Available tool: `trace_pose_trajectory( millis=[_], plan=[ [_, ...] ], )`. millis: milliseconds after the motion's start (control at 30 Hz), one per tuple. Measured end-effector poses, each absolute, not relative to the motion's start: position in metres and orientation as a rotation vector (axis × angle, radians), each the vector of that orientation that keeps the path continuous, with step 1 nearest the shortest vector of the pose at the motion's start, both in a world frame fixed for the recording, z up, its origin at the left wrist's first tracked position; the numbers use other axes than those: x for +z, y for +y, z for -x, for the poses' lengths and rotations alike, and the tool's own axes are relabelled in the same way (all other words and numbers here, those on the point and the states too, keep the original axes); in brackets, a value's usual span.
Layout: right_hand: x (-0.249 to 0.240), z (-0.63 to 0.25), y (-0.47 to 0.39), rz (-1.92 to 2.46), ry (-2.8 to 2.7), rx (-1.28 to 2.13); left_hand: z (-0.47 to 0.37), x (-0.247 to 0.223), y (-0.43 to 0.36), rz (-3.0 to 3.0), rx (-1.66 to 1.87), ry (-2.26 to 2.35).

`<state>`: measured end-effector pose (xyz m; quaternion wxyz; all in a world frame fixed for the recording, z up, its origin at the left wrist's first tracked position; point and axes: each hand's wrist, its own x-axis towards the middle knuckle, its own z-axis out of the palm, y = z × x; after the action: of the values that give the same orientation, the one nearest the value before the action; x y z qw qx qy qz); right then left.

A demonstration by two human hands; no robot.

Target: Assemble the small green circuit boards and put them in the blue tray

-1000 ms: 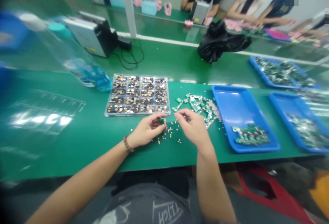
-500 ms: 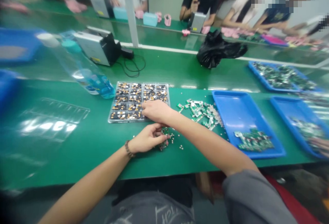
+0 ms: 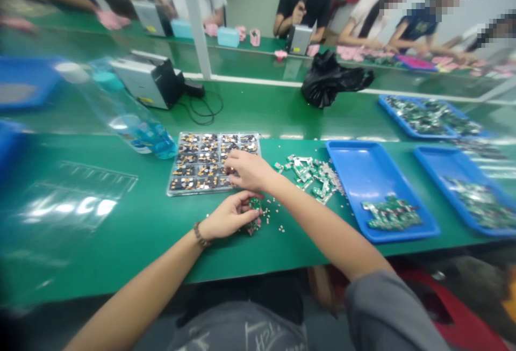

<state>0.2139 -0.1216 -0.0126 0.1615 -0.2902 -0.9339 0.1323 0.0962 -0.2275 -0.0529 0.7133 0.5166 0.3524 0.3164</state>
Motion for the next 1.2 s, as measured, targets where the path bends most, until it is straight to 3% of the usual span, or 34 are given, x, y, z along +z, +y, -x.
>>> trace_pose_trajectory(
  millis=[233, 367, 567, 1200],
  plan=[
    [-0.029, -0.263, -0.137, 1.143, -1.661, 1.132, -0.096, -0.049, -0.220, -0.961, 0.907, 0.951],
    [-0.043, -0.273, -0.154, 1.207, -1.293, 1.288, -0.098, -0.051, -0.217, -0.933, 0.954, 0.991],
    [-0.047, -0.264, -0.190, 1.307, -1.199, 1.362, -0.097, -0.056, -0.213, -0.950, 0.995, 0.996],
    [-0.072, -0.238, -0.217, 1.328, -1.121, 1.082, -0.102, -0.063, -0.211, -1.154, 1.126, 1.083]
  ],
)
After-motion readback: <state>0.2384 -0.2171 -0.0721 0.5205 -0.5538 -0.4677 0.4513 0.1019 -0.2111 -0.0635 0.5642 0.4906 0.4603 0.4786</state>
